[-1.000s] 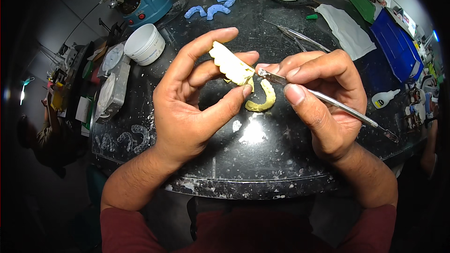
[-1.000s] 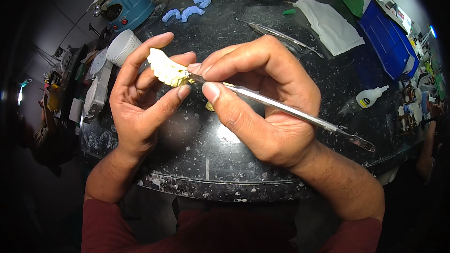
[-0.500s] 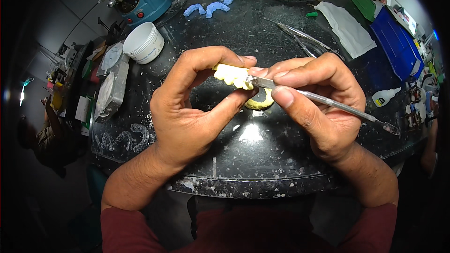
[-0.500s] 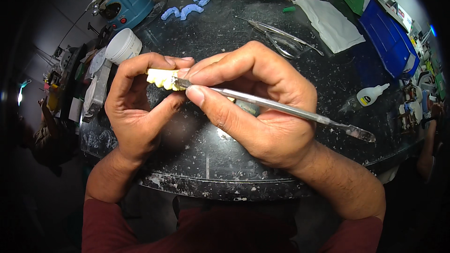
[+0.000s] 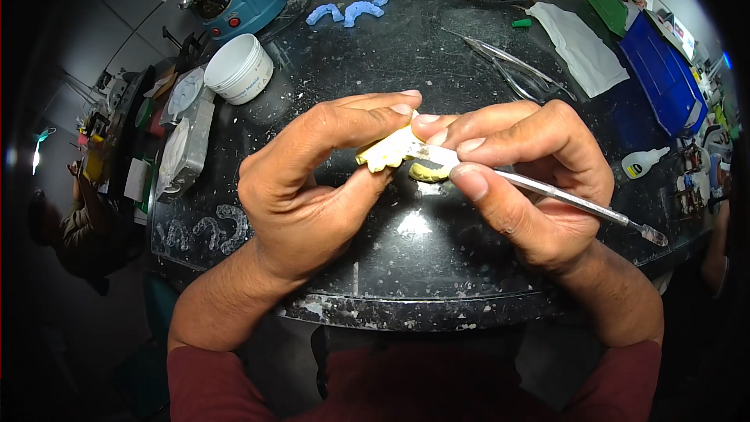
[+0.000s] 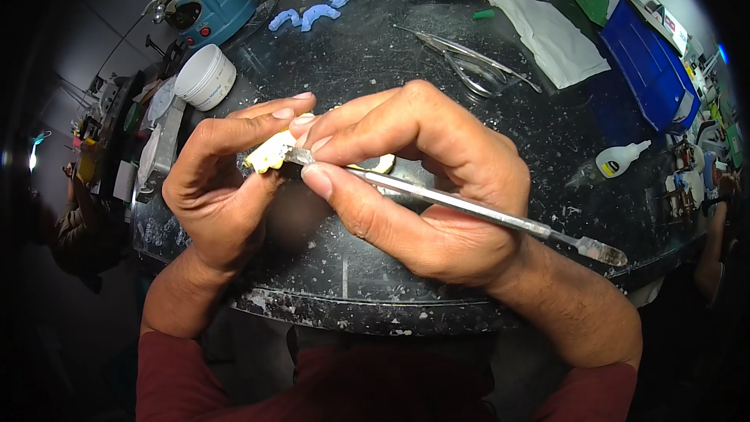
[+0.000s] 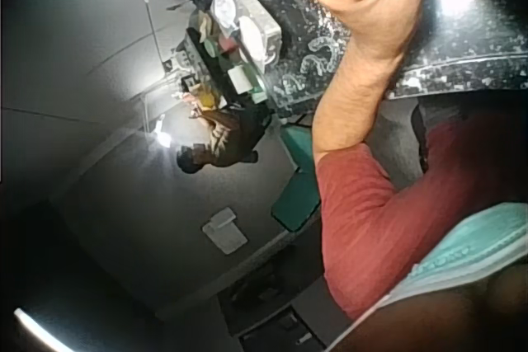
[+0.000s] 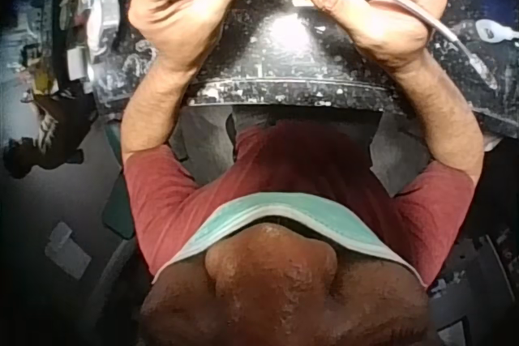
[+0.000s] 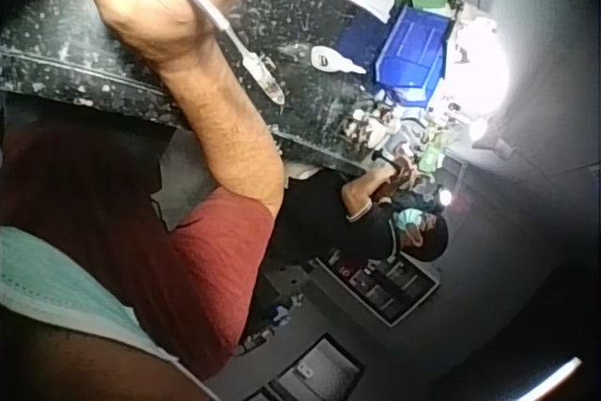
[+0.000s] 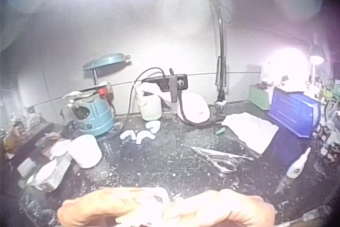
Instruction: The person sits at a workbench, picks up a dental cast, and scrapes it using a metal tool.
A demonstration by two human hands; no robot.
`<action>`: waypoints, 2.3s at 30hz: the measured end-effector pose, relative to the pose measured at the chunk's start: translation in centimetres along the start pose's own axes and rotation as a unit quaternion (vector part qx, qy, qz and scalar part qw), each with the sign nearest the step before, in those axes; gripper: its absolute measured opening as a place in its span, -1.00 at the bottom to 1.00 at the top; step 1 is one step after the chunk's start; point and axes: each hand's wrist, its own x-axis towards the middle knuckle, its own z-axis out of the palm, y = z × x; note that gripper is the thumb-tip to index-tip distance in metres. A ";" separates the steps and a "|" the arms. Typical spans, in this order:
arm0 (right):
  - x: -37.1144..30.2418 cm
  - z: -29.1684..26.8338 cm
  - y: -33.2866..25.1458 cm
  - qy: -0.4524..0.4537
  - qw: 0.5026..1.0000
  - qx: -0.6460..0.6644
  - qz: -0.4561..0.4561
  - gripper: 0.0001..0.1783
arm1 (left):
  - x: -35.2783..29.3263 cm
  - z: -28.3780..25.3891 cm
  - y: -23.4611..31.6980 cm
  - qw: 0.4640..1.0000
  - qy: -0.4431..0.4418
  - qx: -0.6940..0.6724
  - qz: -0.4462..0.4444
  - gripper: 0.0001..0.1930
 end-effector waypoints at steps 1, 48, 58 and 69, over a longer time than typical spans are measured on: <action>0.1 -0.1 0.1 -0.008 1.000 -0.010 -0.007 -0.83 | 0.0 0.0 -0.1 1.000 0.000 -0.001 0.003 -0.72; 0.5 -0.2 0.7 0.088 0.996 0.002 0.035 -0.84 | 1.2 0.8 1.0 0.914 0.086 -0.269 -0.293 -0.64; 0.3 -0.5 0.9 0.061 0.996 -0.010 0.061 -0.83 | 1.3 0.5 1.1 0.857 0.064 -0.357 -0.365 -0.48; 1.0 -0.7 0.9 0.087 0.995 0.003 0.058 -0.74 | 1.2 0.3 0.4 0.805 0.091 -0.435 -0.392 -0.57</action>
